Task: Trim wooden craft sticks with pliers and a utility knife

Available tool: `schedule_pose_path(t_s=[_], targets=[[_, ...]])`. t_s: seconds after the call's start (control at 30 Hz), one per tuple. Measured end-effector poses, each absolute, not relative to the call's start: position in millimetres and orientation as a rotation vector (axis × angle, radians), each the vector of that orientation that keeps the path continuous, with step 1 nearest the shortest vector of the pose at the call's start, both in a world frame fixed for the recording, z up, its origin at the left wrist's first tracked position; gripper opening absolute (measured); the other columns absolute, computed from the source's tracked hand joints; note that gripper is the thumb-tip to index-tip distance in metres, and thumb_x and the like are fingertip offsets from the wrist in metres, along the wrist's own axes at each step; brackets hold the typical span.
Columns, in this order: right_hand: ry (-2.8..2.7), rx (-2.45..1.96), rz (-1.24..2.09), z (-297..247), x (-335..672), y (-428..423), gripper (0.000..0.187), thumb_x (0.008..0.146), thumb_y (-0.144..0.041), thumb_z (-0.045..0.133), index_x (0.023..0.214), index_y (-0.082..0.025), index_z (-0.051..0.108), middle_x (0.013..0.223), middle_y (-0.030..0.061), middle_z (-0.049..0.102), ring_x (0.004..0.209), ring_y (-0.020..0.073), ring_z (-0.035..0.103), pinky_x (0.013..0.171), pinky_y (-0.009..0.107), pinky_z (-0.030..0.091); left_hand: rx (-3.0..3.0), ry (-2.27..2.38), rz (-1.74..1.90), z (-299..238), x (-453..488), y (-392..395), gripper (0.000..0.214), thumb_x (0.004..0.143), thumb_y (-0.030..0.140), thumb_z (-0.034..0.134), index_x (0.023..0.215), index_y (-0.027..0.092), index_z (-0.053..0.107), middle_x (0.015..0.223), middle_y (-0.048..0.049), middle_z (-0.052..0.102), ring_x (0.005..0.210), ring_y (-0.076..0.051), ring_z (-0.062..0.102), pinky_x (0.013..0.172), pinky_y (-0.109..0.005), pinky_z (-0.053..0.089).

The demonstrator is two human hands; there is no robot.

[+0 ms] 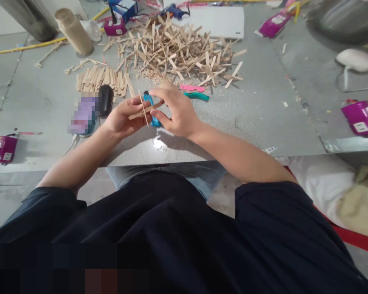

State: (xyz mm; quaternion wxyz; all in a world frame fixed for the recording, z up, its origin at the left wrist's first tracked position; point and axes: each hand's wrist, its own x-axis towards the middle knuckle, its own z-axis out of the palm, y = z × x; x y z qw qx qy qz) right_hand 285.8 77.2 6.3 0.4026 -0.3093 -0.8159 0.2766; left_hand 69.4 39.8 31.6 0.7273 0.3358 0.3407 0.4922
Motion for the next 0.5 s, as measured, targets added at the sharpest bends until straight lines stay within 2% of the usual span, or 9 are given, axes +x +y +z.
schedule_pose_path(t_s=[0.1,0.2,0.27,0.33,0.4,0.43,0.5], targets=[[-2.119,-0.767,0.677,4.9,283.6,77.7,0.061,0.104,-0.088,0.056,0.102,-0.031,0.077,0.090,0.0061,0.075,0.086,0.0246,0.062,0.089,0.049,0.053,0.693,0.735,1.087,28.8,72.6,37.3,0.038,0.087,0.006,0.075,0.083,0.025,0.042,0.086,0.0038,0.067,0.074,-0.008,0.071,0.075,-0.022,0.061],[-2.100,-0.747,0.908,2.9,281.2,78.3,0.053,0.100,-0.082,0.070,0.091,-0.029,0.073,0.072,-0.0001,0.064,0.067,0.0188,0.053,0.072,0.041,0.046,0.701,0.792,1.079,26.1,73.9,37.6,0.035,0.090,0.013,0.077,0.082,0.025,0.044,0.085,0.0025,0.069,0.074,-0.009,0.070,0.076,-0.022,0.060],[-2.021,-0.718,1.174,2.8,279.4,78.7,0.057,0.093,-0.086,0.078,0.086,-0.030,0.068,0.065,-0.0035,0.057,0.060,0.0162,0.048,0.064,0.038,0.040,0.772,0.859,1.071,21.6,72.8,40.4,0.036,0.099,0.034,0.075,0.080,0.025,0.047,0.085,0.0001,0.069,0.074,-0.011,0.068,0.076,-0.026,0.060],[-1.917,-0.677,1.416,3.8,278.3,80.3,0.066,0.084,-0.094,0.082,0.084,-0.030,0.065,0.062,-0.0052,0.054,0.056,0.0150,0.045,0.058,0.036,0.037,0.946,0.913,1.116,13.4,69.9,45.2,0.055,0.107,0.066,0.065,0.076,0.026,0.045,0.080,-0.0002,0.062,0.068,-0.013,0.060,0.070,-0.029,0.056],[-1.838,-0.621,1.554,4.9,278.6,83.1,0.071,0.078,-0.098,0.085,0.082,-0.031,0.062,0.060,-0.0057,0.055,0.054,0.0142,0.046,0.054,0.035,0.037,1.212,0.945,1.222,2.1,65.9,50.6,0.074,0.104,0.093,0.052,0.073,0.027,0.041,0.071,0.0026,0.047,0.061,-0.013,0.044,0.061,-0.031,0.046],[-1.812,-0.587,1.583,5.3,279.3,84.7,0.071,0.079,-0.096,0.087,0.082,-0.031,0.060,0.060,-0.0059,0.055,0.053,0.0138,0.046,0.053,0.035,0.038,1.342,0.960,1.283,-4.0,63.9,53.1,0.080,0.101,0.101,0.047,0.072,0.027,0.040,0.068,0.0042,0.038,0.059,-0.013,0.036,0.059,-0.032,0.040],[-1.781,-0.485,1.605,5.1,281.1,87.9,0.065,0.087,-0.088,0.087,0.082,-0.029,0.059,0.060,-0.0063,0.055,0.053,0.0129,0.047,0.052,0.032,0.039,1.528,0.986,1.389,-14.6,60.8,56.4,0.083,0.099,0.104,0.048,0.070,0.027,0.041,0.066,0.0050,0.032,0.061,-0.013,0.030,0.060,-0.034,0.034]])
